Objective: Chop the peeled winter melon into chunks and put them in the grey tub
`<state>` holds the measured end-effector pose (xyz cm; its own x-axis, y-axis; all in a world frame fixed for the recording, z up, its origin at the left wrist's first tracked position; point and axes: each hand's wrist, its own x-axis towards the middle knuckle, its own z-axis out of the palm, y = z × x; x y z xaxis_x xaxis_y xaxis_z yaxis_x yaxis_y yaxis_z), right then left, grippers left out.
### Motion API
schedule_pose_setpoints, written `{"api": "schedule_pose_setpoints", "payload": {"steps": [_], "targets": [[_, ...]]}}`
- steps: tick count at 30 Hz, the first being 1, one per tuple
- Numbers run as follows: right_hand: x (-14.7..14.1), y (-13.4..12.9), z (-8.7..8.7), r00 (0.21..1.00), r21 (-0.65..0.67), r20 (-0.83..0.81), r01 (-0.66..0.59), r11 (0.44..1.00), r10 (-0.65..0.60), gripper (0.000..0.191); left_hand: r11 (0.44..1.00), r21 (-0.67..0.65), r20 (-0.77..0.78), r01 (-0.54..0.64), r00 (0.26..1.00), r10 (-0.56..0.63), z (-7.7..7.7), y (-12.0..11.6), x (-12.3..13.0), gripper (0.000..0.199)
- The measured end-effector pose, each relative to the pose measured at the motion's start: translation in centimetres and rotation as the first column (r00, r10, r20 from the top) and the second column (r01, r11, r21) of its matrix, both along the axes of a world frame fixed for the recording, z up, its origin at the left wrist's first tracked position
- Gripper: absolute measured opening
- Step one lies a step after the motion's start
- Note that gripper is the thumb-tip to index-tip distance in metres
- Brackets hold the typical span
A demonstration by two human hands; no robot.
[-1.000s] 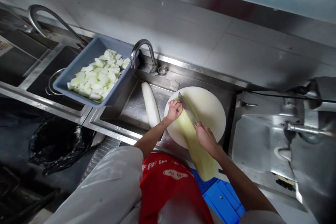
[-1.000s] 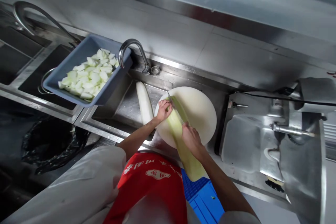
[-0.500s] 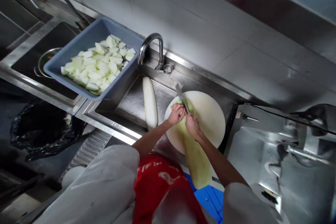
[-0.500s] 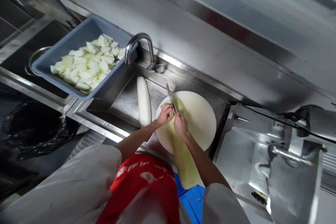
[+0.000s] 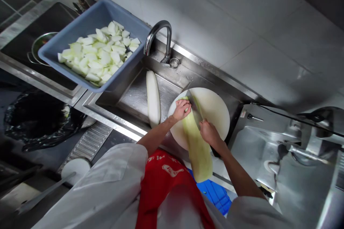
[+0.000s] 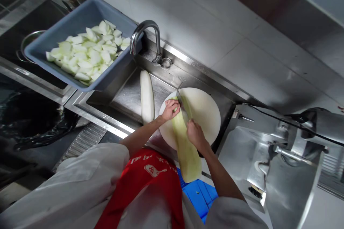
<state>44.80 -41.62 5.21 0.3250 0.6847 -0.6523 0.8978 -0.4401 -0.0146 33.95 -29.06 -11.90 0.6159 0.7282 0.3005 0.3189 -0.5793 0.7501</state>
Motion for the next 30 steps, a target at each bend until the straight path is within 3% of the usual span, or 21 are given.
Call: {"api": "schedule_pose_setpoints", "payload": {"steps": [3,6,14,21,24,27,28,30], "targets": [[-0.7,-4.6,1.8,0.999,-0.1,0.037,0.04,0.994,-0.037,0.026,1.0,0.01,0.01,-0.004,1.0,0.004,0.0,-0.1,-0.1,0.022],[-1.5,-7.2,2.1,0.997,-0.144,0.031,0.081,0.986,-0.077,0.027,0.999,0.039,0.037,-0.022,0.999,0.021,-0.1,-0.2,-0.1,0.022],[-2.0,-7.1,-2.3,0.986,-0.06,0.042,0.163,0.985,-0.161,0.027,0.998,-0.021,-0.034,-0.059,0.998,0.059,-0.2,-0.2,0.2,0.018],[-2.4,-9.6,-5.6,0.974,0.086,0.041,0.22,0.972,-0.224,0.031,0.997,-0.022,0.043,-0.078,0.996,0.078,0.4,-0.6,-0.2,0.016],[-2.7,-10.4,-6.5,0.965,0.133,0.053,0.247,0.96,-0.256,0.033,0.994,-0.017,0.124,-0.107,0.986,0.109,2.4,-0.5,-0.4,0.02],[-2.7,-10.4,-6.6,0.97,0.153,0.059,0.225,0.962,-0.236,0.033,0.989,0.037,0.171,-0.144,0.976,0.136,6.0,0.5,0.9,0.026],[-2.6,-10.1,-6.4,0.973,0.157,0.052,0.216,0.964,-0.226,0.032,0.992,0.073,0.158,-0.104,0.983,0.092,7.2,0.9,1.8,0.028],[-2.3,-9.5,-6.0,0.977,0.156,0.029,0.204,0.966,-0.211,0.03,0.985,0.148,0.065,0.089,0.993,-0.099,8.9,1.6,4.0,0.031]]}}
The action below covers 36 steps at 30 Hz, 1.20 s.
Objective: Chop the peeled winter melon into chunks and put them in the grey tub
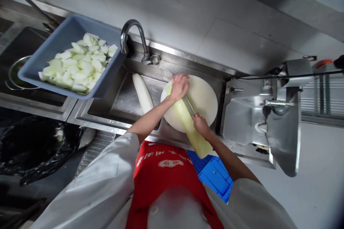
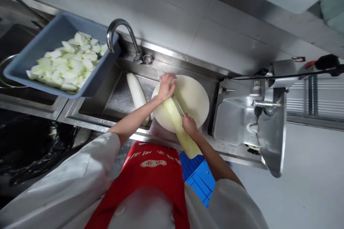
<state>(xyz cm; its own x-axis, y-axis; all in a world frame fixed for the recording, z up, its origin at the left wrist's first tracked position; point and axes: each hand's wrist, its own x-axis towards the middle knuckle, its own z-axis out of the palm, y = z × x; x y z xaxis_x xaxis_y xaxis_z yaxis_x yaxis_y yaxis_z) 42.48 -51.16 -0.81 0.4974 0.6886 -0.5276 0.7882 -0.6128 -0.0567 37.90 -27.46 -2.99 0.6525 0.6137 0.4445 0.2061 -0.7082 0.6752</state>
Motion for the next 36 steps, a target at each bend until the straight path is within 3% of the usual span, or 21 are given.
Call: {"api": "schedule_pose_setpoints", "payload": {"steps": [2,4,7,12,14,16,18,19,22,25,29,33,36], "targets": [[0.3,0.7,0.3,1.0,-0.007,-0.022,-0.01,1.0,0.01,0.029,0.974,0.029,-0.162,0.224,0.963,-0.217,0.5,0.3,2.0,0.033],[0.4,1.2,0.3,0.999,-0.019,-0.042,-0.014,1.0,0.013,0.028,0.931,-0.018,-0.332,0.365,0.876,-0.349,-0.2,0.2,3.2,0.031],[0.0,1.5,-0.2,0.999,-0.034,-0.046,0.013,0.999,-0.015,0.032,0.913,-0.078,-0.448,0.402,0.804,-0.392,-1.9,-0.3,3.7,0.029],[-0.6,1.3,-1.1,0.997,-0.035,-0.048,0.054,0.998,-0.056,0.036,0.907,-0.08,-0.346,0.414,0.841,-0.415,-2.8,-0.4,3.4,0.023],[-0.5,1.2,-1.1,0.997,-0.042,-0.06,0.053,0.998,-0.056,0.036,0.948,-0.065,-0.262,0.311,0.912,-0.317,-2.8,0.1,2.3,0.025],[-0.4,1.2,-1.1,0.997,-0.047,-0.067,0.044,0.998,-0.047,0.035,0.994,-0.107,-0.193,0.012,0.981,-0.033,-3.2,1.0,0.2,0.031],[-0.3,1.3,-1.1,0.997,-0.057,-0.059,0.041,0.998,-0.044,0.036,0.94,-0.211,-0.252,-0.269,0.944,0.214,-3.8,2.3,-2.2,0.032],[-0.3,1.3,-1.1,0.997,-0.061,-0.057,0.04,0.997,-0.043,0.036,0.908,-0.258,-0.32,-0.33,0.916,0.242,-4.1,3.0,-3.3,0.032],[-0.2,1.5,-1.0,0.996,-0.093,-0.069,0.042,0.995,-0.048,0.036,0.888,-0.369,-0.506,-0.275,0.861,0.056,-4.4,5.0,-5.1,0.038],[-0.1,1.5,-0.6,0.992,-0.111,-0.12,0.026,0.994,-0.04,0.037,0.866,-0.434,-0.577,-0.248,0.815,-0.056,-3.9,6.2,-4.6,0.04],[-0.1,1.4,0.1,0.989,-0.133,-0.145,-0.017,0.991,-0.003,0.037,0.843,-0.455,-0.597,-0.288,0.801,-0.048,-3.3,6.2,-3.4,0.041],[-0.1,1.4,0.3,0.99,-0.131,-0.139,0.006,0.991,-0.024,0.035,0.762,-0.545,-0.58,-0.35,0.813,-0.042,-3.4,5.6,-3.1,0.042],[0.1,1.4,0.1,0.989,-0.089,-0.142,0.017,0.996,-0.03,0.035,0.735,-0.557,-0.567,-0.387,0.823,0.004,-3.6,5.3,-3.0,0.036]]}}
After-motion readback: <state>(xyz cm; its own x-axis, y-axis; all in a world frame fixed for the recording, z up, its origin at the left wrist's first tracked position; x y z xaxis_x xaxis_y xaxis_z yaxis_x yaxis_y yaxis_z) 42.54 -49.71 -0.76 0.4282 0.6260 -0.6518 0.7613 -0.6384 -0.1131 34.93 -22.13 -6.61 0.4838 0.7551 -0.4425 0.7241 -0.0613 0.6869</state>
